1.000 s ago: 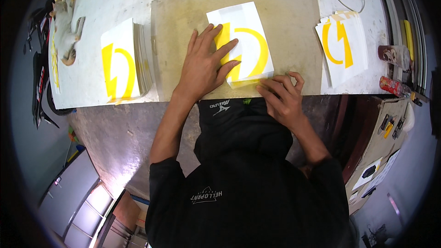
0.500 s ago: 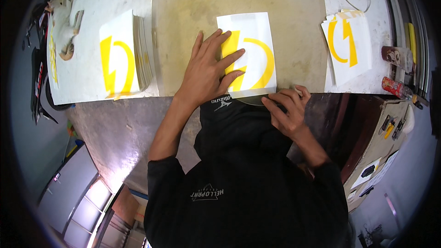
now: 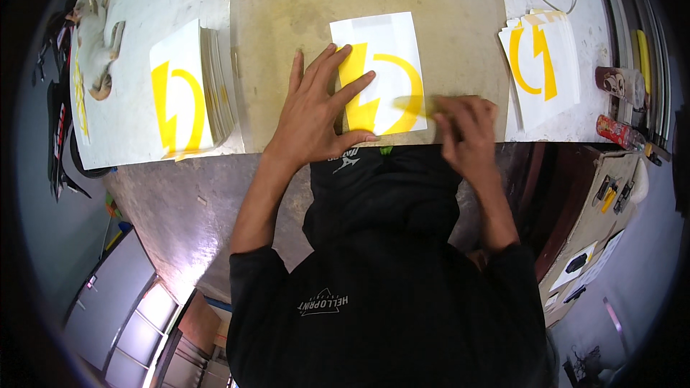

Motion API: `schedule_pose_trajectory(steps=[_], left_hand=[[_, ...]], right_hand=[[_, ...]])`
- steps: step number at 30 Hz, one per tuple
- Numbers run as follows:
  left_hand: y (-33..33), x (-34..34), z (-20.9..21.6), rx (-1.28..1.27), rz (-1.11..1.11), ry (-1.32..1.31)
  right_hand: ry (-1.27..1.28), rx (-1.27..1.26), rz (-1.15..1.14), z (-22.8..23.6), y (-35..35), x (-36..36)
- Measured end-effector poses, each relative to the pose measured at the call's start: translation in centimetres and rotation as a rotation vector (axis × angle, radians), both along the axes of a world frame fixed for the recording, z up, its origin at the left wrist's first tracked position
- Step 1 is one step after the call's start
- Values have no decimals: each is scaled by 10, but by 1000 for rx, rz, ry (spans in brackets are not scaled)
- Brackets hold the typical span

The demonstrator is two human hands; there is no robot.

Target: The person repeatedly folds white paper sheets with yellow printed designs in half on a workbench. They smooth each fold with their hands and place the folded sheets into a growing stack. The process is repeated for multiple sheets throughout the clip.

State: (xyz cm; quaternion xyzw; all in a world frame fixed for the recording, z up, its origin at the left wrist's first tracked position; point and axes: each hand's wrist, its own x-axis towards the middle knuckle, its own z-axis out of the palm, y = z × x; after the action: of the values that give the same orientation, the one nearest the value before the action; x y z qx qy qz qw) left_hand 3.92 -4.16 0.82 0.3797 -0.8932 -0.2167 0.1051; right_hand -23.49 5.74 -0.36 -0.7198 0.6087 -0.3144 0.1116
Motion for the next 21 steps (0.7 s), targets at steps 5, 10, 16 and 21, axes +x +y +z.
schedule_pose_trajectory(steps=[5, 10, 16, 21], left_hand=[[2, 0, -9, -126, 184, -52], [0, -3, -8, -128, 186, -53], [-1, -2, -7, -107, 186, -49], [7, -13, -8, -148, 239, 72]], right_hand=[[-50, 15, -315, 9, 32, 12], [49, -96, -323, -13, 43, 62], [44, -92, -240, -11, 47, 77], [102, 1, -451, -13, 30, 3]])
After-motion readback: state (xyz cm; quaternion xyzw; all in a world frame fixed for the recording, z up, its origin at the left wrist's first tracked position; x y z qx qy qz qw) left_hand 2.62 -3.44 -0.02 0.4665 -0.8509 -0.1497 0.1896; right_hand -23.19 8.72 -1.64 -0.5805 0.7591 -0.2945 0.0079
